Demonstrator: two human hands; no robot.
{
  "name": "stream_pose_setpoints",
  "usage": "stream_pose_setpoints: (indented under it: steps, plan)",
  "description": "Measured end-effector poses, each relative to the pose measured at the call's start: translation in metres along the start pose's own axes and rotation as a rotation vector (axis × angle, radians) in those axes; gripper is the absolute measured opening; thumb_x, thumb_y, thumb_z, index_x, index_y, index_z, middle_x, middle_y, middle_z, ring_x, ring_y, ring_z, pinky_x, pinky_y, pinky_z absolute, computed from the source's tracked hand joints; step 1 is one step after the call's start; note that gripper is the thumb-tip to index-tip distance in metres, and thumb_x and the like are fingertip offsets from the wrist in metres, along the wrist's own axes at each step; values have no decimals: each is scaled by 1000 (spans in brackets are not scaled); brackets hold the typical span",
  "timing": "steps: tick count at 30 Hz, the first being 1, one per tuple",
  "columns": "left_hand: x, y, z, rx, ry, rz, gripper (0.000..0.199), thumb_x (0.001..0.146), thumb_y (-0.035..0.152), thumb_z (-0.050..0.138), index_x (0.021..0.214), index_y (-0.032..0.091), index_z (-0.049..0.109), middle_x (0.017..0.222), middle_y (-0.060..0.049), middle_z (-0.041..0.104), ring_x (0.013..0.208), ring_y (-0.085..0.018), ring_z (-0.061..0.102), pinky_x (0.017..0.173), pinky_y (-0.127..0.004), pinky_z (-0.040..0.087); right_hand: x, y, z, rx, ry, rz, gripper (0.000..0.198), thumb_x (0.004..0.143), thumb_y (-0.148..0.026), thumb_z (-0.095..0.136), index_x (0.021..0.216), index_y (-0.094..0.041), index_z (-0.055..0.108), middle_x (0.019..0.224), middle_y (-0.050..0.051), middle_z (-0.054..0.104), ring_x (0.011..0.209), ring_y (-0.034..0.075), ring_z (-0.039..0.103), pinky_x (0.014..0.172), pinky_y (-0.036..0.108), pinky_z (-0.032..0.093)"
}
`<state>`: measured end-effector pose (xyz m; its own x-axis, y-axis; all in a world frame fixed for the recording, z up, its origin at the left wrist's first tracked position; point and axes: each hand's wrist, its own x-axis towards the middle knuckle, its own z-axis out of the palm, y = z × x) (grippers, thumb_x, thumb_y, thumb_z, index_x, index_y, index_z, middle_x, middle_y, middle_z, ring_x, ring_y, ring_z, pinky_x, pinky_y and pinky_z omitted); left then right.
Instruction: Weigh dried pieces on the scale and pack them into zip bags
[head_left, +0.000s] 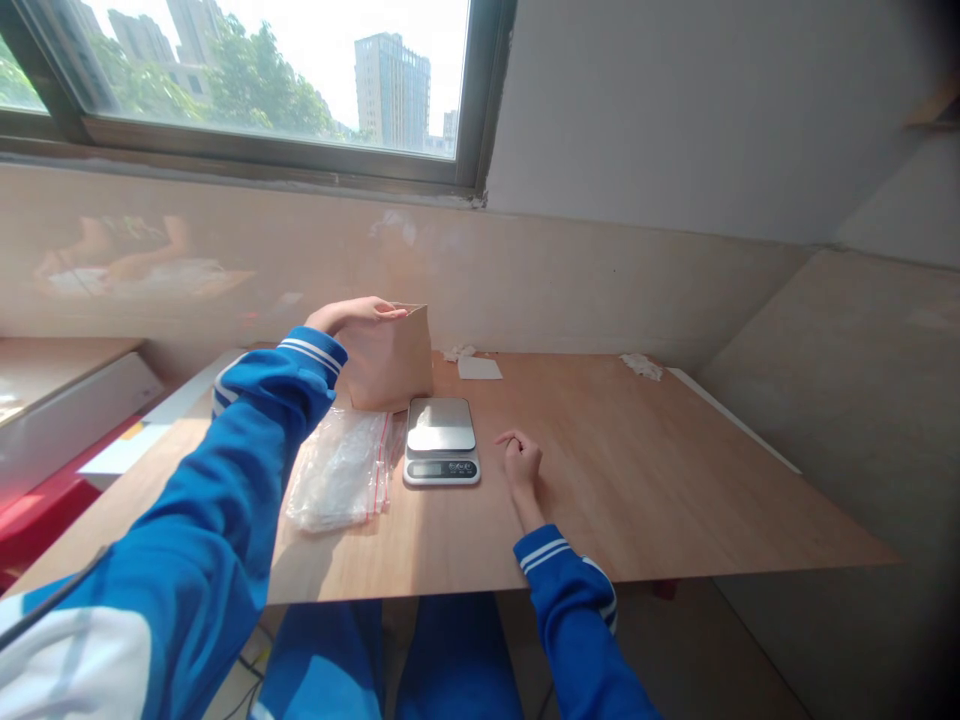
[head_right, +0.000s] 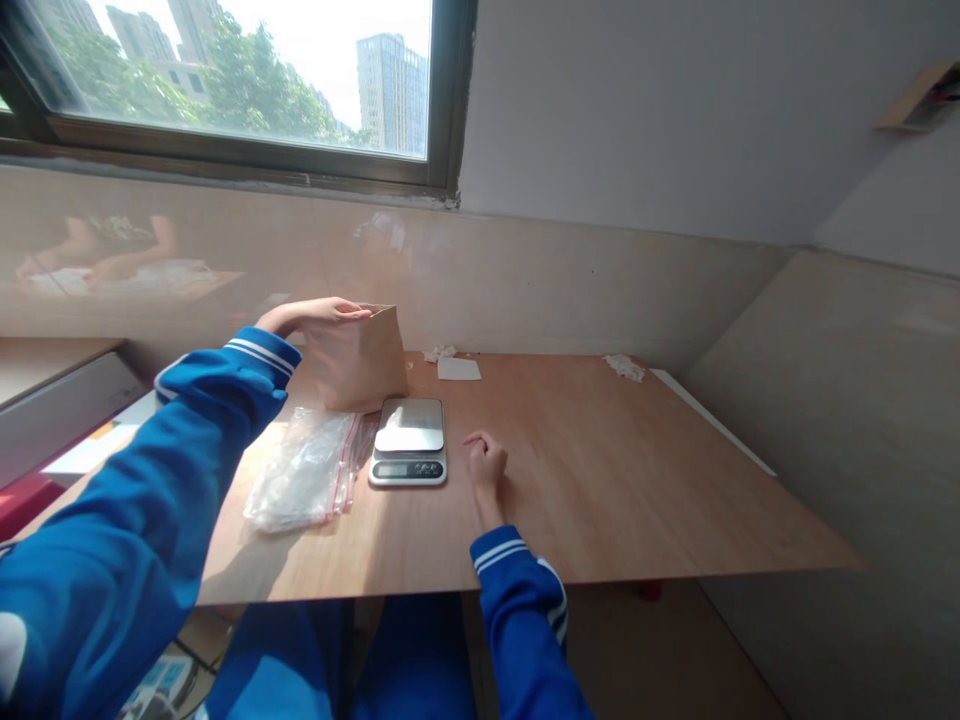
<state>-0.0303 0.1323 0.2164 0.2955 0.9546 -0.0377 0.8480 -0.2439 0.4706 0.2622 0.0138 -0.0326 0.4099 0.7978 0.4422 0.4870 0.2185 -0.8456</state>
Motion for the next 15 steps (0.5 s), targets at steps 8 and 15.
stream_pose_setpoints:
  steps: [8, 15]
  plan:
    - [1, -13, -10, 72, -49, 20, 62, 68, 73, 51, 96, 22, 72, 81, -2, 71, 73, -20, 61, 64, -26, 46, 0, -1, 0, 12, 10, 22, 30, 68, -17, 35, 55, -20, 62, 63, 5, 68, 63, 20, 60, 61, 29, 42]
    - [3, -15, -1, 206, 186, 75, 41, 79, 53, 50, 93, 22, 72, 89, -5, 72, 80, -20, 61, 71, -27, 45, 2, 6, 1, 25, 16, 18, 29, 68, -18, 36, 56, -20, 63, 63, 5, 68, 64, 20, 61, 61, 29, 42]
